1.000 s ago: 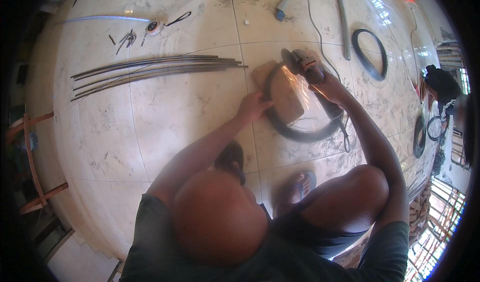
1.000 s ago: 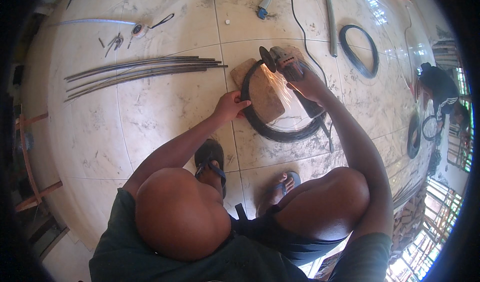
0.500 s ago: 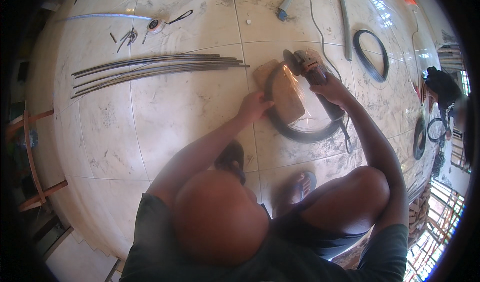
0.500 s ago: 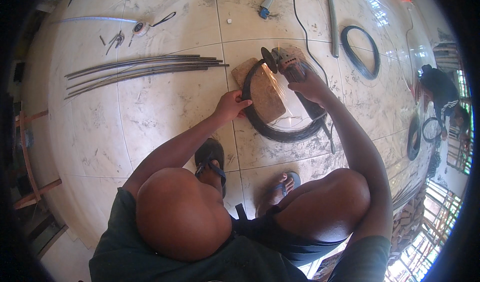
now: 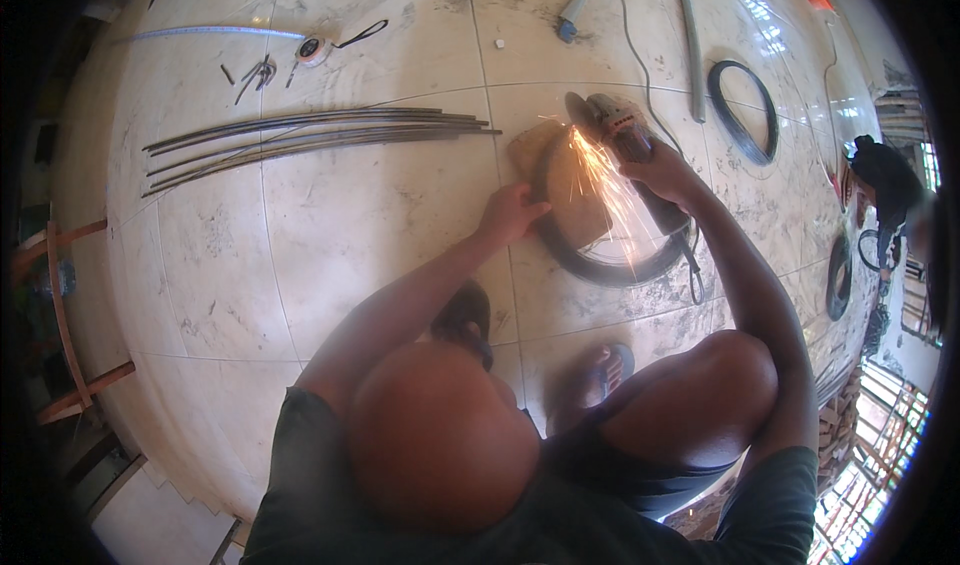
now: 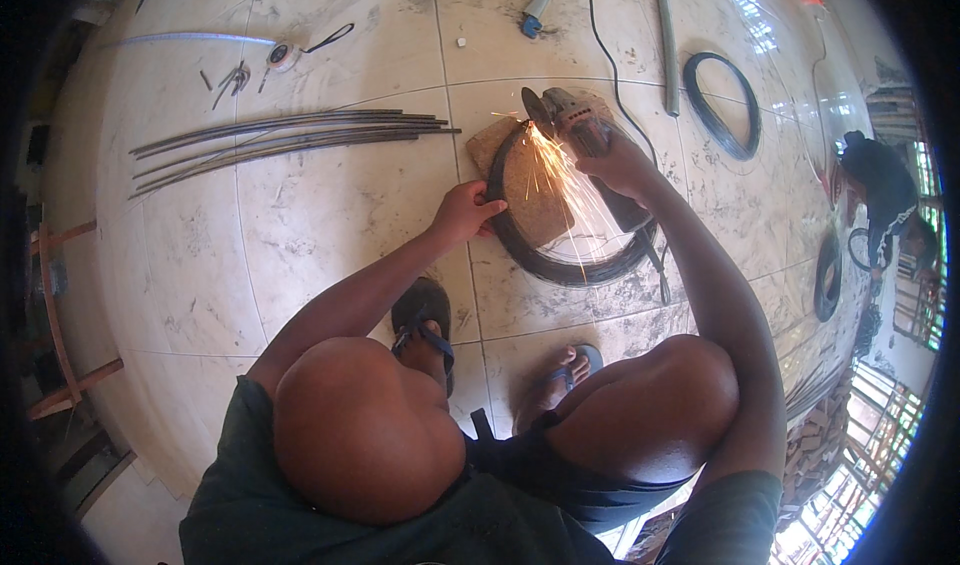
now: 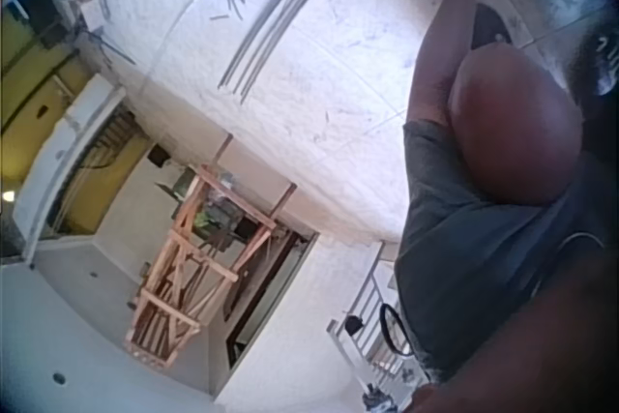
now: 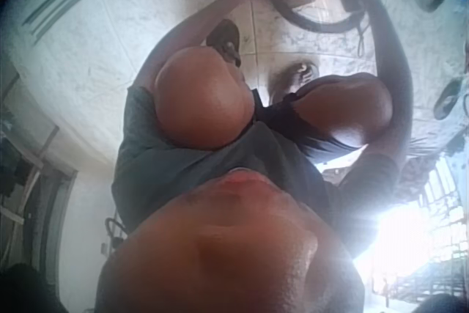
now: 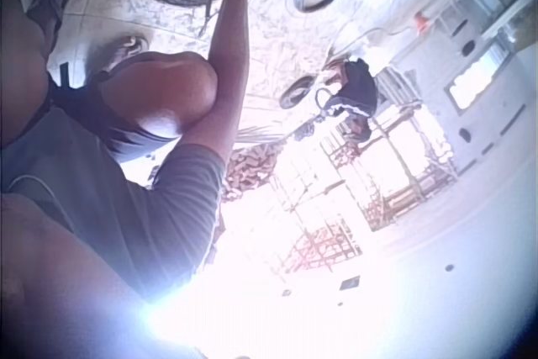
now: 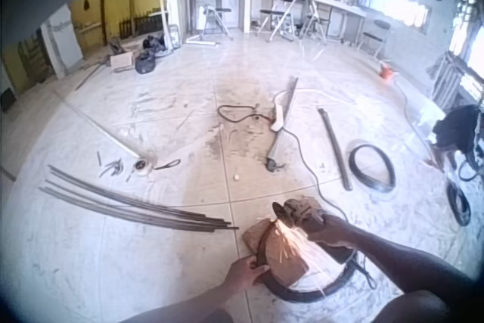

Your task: The person uses an angle grinder to cut a coiled metal rod into shorter segments. They hold the rod against a wooden block and cut it multiple times, producing sparks. The cut pieces are placed on the floor.

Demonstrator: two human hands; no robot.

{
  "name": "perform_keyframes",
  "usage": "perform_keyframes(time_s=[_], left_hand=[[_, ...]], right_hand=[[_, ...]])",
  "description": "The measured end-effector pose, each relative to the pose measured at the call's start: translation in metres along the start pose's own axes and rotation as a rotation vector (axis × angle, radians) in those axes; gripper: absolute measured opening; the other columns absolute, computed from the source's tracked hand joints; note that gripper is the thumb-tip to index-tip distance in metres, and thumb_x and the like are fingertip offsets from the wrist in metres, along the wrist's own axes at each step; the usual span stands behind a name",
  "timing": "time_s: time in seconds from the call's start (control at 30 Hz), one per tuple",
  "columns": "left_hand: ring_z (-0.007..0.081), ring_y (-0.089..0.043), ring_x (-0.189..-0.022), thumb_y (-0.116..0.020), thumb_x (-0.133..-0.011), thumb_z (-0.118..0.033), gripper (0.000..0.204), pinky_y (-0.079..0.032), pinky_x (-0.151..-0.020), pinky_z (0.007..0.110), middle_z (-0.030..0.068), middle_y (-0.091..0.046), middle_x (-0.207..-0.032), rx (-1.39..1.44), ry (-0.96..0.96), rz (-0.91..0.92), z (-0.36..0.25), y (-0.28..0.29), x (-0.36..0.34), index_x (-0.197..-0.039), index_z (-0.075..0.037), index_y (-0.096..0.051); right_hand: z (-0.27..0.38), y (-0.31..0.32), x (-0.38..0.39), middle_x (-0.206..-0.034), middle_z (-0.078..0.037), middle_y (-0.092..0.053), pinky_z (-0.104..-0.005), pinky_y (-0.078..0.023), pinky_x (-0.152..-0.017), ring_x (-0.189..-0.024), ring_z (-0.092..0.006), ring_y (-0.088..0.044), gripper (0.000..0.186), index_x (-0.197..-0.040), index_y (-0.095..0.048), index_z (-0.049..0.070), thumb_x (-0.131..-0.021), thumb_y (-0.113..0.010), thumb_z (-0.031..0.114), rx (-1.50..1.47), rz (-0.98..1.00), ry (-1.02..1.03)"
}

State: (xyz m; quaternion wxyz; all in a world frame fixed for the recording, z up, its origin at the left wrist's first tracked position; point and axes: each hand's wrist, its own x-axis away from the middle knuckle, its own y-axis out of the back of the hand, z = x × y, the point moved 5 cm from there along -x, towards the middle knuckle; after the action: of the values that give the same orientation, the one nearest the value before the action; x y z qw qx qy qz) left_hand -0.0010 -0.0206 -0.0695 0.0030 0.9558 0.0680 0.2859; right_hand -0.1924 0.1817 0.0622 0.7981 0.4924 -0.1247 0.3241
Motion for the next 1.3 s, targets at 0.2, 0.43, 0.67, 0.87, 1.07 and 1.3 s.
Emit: perform_keyframes(time_s=[0.2,0.43,0.67,0.87,1.07,1.3], left_hand=[[0.0149,-0.072,-0.068,-0.074,-0.097,-0.017,0.024,-0.063,-0.057,0.029,0.0057,-0.067,-0.083,0.071,0.021,0.035,-0.005,-0.002,0.003,-0.107,0.001,-0.061],[0.0156,-0.073,-0.069,-0.074,-0.097,-0.016,0.023,-0.063,-0.058,0.03,0.0064,-0.067,-0.083,0.09,0.03,0.028,-0.005,-0.001,0.004,-0.103,0.0,-0.06],[0.016,-0.073,-0.068,-0.074,-0.096,-0.016,0.023,-0.063,-0.057,0.03,0.0068,-0.068,-0.084,0.077,0.014,0.025,-0.009,-0.001,0.006,-0.105,0.001,-0.061],[0.0146,-0.072,-0.067,-0.074,-0.096,-0.016,0.024,-0.062,-0.057,0.029,0.0073,-0.07,-0.086,0.057,0.006,0.035,-0.007,0.0,0.005,-0.108,0.001,-0.063],[0.0134,-0.071,-0.065,-0.074,-0.097,-0.016,0.024,-0.061,-0.057,0.028,0.0065,-0.07,-0.085,0.05,0.016,0.019,-0.004,-0.001,0.002,-0.111,0.0,-0.063],[0.0135,-0.071,-0.065,-0.073,-0.097,-0.017,0.026,-0.061,-0.056,0.028,0.0069,-0.071,-0.086,0.045,0.016,0.027,-0.004,0.0,0.003,-0.113,0.001,-0.063]], right_hand=[[-0.001,0.0,0.005,-0.097,-0.013,-0.072,-0.0364,-0.056,-0.078,-0.084,-0.0207,-0.069,0.055,-0.126,-0.06,-0.003,-0.084,-0.079,0.027,-0.072,0.032,-0.031],[-0.011,-0.003,-0.001,-0.091,-0.012,-0.072,-0.0345,-0.056,-0.073,-0.078,-0.0188,-0.069,0.049,-0.121,-0.061,-0.001,-0.084,-0.078,0.025,-0.062,0.033,-0.022],[-0.006,0.0,0.004,-0.09,-0.012,-0.072,-0.035,-0.055,-0.074,-0.078,-0.0192,-0.069,0.049,-0.12,-0.062,-0.001,-0.082,-0.078,0.027,-0.044,0.033,-0.03],[-0.004,0.002,0.007,-0.093,-0.013,-0.072,-0.0355,-0.055,-0.076,-0.082,-0.0203,-0.069,0.052,-0.122,-0.062,-0.001,-0.081,-0.078,0.028,-0.002,0.014,-0.047],[-0.008,0.001,0.006,-0.097,-0.015,-0.072,-0.0369,-0.055,-0.08,-0.087,-0.0224,-0.07,0.058,-0.126,-0.061,-0.002,-0.081,-0.079,0.029,0.02,0.014,-0.043],[0.004,0.002,0.012,-0.1,-0.017,-0.072,-0.0382,-0.055,-0.082,-0.089,-0.0238,-0.07,0.059,-0.126,-0.061,-0.004,-0.081,-0.079,0.03,0.001,0.018,-0.042]])
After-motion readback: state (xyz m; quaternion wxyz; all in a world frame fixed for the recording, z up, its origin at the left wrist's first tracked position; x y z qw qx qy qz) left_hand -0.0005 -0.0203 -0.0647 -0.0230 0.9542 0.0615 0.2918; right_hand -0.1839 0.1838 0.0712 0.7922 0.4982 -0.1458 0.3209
